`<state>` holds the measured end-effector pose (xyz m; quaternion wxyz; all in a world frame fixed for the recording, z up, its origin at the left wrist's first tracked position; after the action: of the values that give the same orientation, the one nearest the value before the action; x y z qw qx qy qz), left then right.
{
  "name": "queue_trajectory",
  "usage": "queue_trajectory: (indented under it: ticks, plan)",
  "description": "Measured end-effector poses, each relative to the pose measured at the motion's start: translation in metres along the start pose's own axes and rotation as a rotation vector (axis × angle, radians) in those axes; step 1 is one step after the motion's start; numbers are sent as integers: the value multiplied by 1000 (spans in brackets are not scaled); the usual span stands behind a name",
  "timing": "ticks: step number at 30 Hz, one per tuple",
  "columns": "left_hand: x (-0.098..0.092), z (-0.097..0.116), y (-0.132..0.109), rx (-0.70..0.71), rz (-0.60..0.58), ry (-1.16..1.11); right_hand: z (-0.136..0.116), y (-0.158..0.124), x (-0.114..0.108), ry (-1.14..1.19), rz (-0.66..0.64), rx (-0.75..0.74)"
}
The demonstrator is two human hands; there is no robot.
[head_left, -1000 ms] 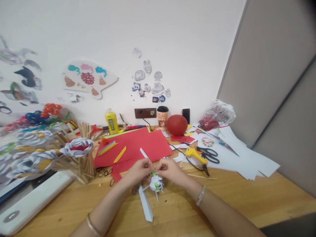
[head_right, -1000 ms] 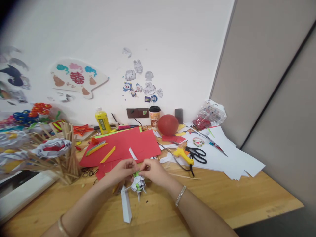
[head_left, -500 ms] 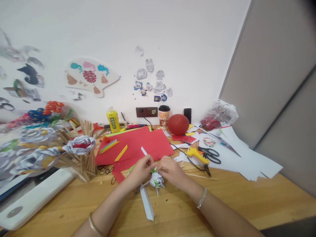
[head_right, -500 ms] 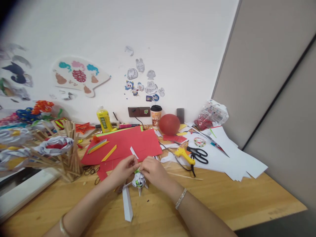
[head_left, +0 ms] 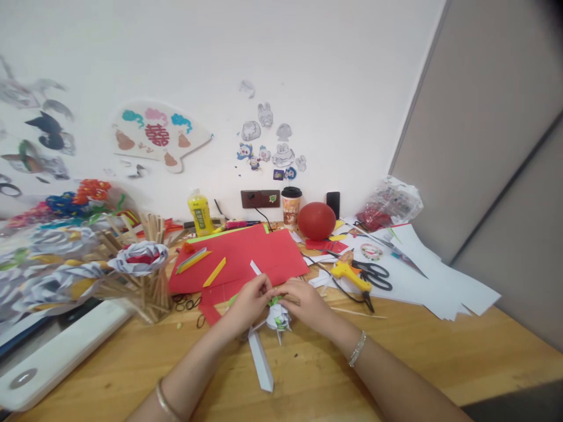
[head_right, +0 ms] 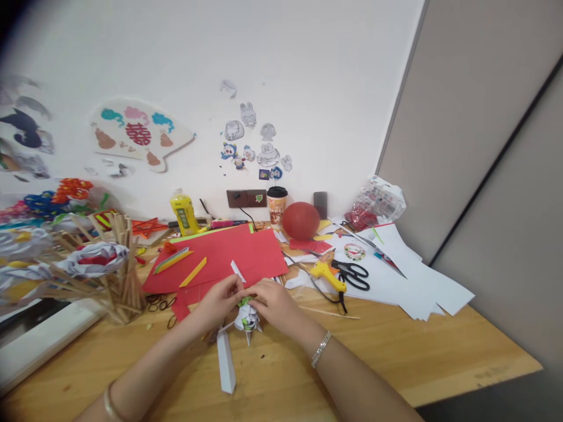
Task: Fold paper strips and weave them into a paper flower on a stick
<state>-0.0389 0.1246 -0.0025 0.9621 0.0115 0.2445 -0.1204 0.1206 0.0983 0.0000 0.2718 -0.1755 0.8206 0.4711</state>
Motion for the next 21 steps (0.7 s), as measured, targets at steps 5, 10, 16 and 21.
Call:
queue_trajectory:
  ticks: [5,10,16,21]
  plan:
    - [0,-1,1,2,8,-10,5,-2,2,-28,-31,-87]
    - [-3,4,-2,-4,27,4,3,-1,-2,-3,-48,-80]
    - [-4,1,1,-14,93,-33,1,-3,-2,0,-26,-123]
    - [-3,6,-2,31,91,1,0,-2,-2,15,-14,-176]
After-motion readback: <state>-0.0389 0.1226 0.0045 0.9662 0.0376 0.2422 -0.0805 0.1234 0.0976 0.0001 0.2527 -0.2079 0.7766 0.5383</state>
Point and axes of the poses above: each hand's wrist, its own y-axis towards the middle knuckle, its own x-axis out of the palm, z = x × y, the point moved 1 cm from there along y, towards the middle knuckle, and after that the axes turned 15 degrees about -x, right-handed, at the moved point
